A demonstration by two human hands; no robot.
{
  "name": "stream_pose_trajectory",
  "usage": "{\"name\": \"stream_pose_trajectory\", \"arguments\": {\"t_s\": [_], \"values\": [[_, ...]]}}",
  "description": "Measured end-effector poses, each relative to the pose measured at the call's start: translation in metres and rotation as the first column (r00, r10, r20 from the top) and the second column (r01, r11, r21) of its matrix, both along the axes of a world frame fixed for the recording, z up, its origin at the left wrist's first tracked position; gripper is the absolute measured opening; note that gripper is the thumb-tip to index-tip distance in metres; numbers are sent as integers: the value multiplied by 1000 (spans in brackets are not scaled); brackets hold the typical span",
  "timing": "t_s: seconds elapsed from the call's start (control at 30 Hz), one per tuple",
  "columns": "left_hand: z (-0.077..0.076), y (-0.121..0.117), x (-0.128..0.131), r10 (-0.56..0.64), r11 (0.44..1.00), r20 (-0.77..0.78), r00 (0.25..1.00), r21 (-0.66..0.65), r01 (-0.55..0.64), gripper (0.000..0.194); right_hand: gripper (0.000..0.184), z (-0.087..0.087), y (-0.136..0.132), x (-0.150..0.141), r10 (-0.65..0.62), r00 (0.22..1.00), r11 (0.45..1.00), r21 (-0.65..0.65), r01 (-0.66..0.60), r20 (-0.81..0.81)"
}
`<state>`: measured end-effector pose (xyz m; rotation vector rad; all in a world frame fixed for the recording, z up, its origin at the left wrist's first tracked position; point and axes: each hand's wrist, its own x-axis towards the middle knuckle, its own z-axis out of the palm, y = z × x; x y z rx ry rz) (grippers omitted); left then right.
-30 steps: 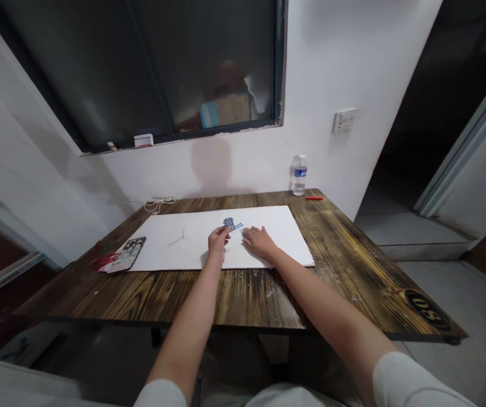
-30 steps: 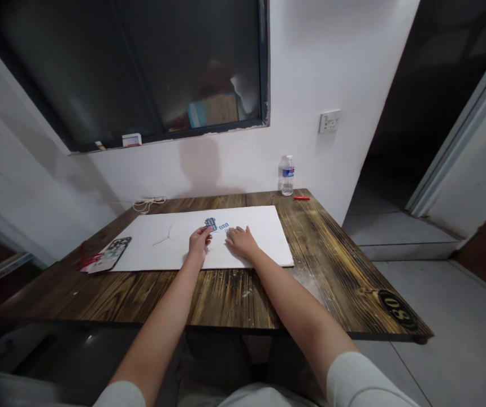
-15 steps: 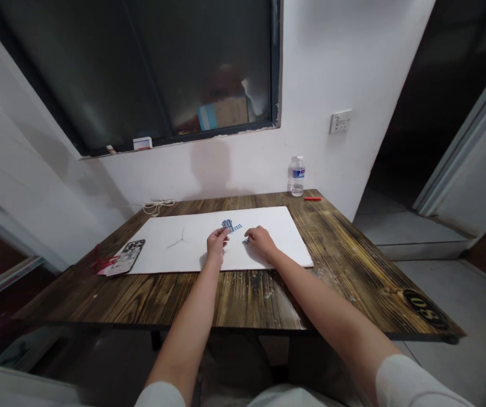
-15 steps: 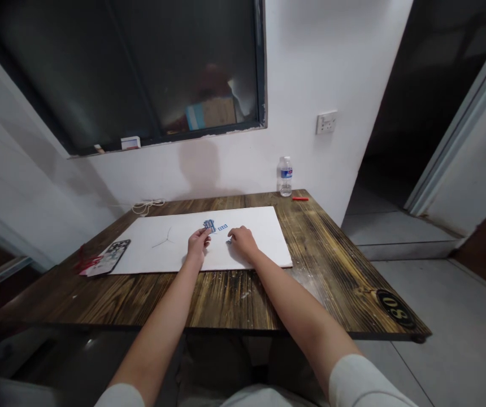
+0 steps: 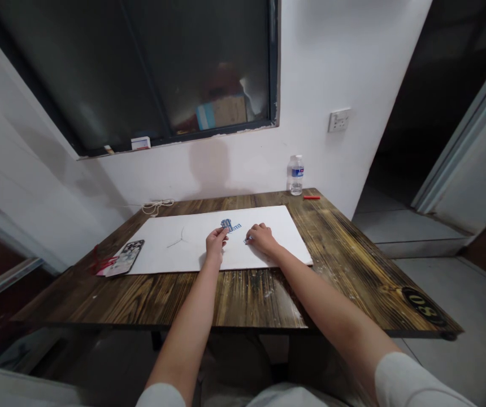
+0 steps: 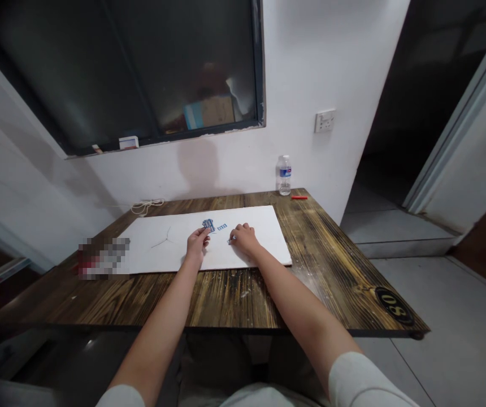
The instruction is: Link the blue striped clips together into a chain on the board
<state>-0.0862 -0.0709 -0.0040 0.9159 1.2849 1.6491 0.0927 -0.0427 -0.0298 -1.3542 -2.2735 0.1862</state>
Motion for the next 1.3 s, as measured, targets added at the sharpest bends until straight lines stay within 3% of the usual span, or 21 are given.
{"name": "stream_pose_trajectory", "arguments": {"t_s": [0.43, 0.57, 0.83, 1.07, 1.3], "values": [[-4, 3, -1, -13, 1000, 16, 1000, -3, 13, 48, 23, 14, 3, 6, 41, 979, 990, -142, -13, 200], [-3, 2, -1, -23, 1000, 26, 999, -5, 23, 45, 25, 13, 3, 7, 34, 984, 989, -147, -8, 177], [-3, 1, 0, -21, 999, 1, 1000, -27, 21, 41, 24, 20, 1, 6, 22, 976, 959, -281, 41, 215], [-4, 1, 1, -20, 999, -32, 999, -39, 19, 38, 23, 22, 3, 4, -1, 976, 951, -301, 67, 216], [-5, 2, 0, -26, 999, -45, 999, -37, 24, 39, 19, 21, 9, 7, 43, 995, 959, -281, -17, 88]]}}
